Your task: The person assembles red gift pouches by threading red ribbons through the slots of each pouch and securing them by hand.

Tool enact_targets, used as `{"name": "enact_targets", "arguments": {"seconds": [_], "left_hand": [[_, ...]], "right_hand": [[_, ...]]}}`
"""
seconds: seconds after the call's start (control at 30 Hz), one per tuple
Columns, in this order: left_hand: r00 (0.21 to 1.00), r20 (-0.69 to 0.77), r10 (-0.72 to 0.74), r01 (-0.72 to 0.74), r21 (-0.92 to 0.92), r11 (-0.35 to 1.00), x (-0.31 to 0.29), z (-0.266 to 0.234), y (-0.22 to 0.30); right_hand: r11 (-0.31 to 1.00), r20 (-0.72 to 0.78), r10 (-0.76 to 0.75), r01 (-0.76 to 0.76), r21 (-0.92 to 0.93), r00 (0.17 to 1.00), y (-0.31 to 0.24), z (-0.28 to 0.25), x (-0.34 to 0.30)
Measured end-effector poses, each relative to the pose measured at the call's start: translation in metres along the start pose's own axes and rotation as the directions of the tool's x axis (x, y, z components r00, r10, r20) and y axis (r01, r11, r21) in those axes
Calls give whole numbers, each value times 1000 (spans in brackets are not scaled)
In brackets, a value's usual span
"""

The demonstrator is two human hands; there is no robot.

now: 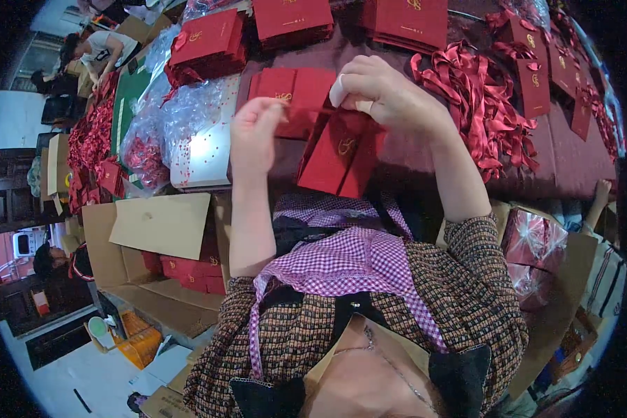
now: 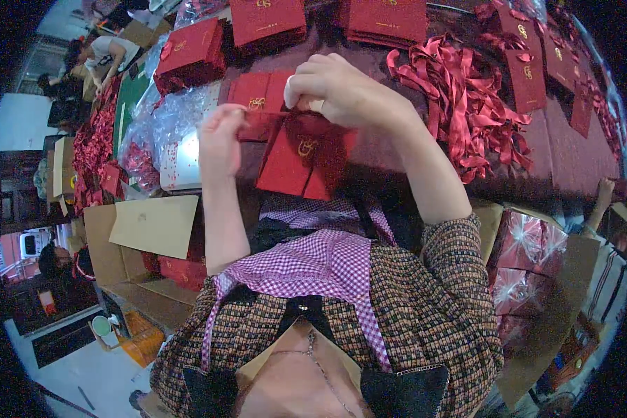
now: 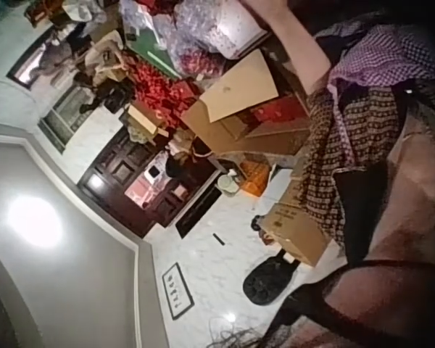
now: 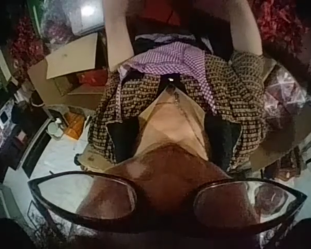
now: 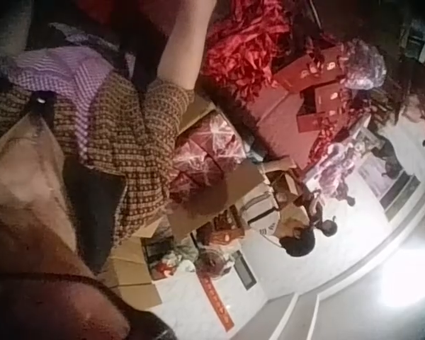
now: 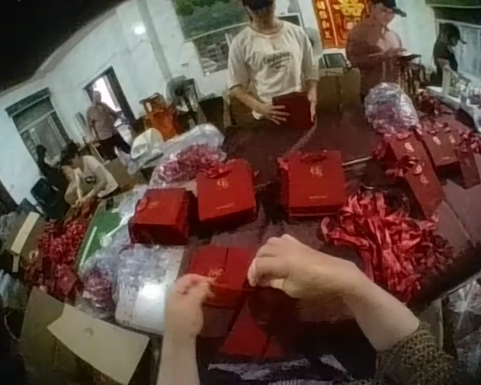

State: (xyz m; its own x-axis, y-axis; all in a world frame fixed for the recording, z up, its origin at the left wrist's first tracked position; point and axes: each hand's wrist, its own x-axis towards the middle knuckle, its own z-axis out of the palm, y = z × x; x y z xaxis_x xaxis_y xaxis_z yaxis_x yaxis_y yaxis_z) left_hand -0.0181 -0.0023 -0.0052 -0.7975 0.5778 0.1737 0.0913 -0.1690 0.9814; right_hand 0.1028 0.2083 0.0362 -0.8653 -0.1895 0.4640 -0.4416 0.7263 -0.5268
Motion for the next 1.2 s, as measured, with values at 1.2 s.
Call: {"name": "enact_targets", "arguments": {"seconds": [1.2], "left_hand": [[999, -33, 42, -7, 696, 718, -7, -14, -20]], "right_hand": [[816, -130, 566, -532, 227, 814, 40, -8, -66]]}}
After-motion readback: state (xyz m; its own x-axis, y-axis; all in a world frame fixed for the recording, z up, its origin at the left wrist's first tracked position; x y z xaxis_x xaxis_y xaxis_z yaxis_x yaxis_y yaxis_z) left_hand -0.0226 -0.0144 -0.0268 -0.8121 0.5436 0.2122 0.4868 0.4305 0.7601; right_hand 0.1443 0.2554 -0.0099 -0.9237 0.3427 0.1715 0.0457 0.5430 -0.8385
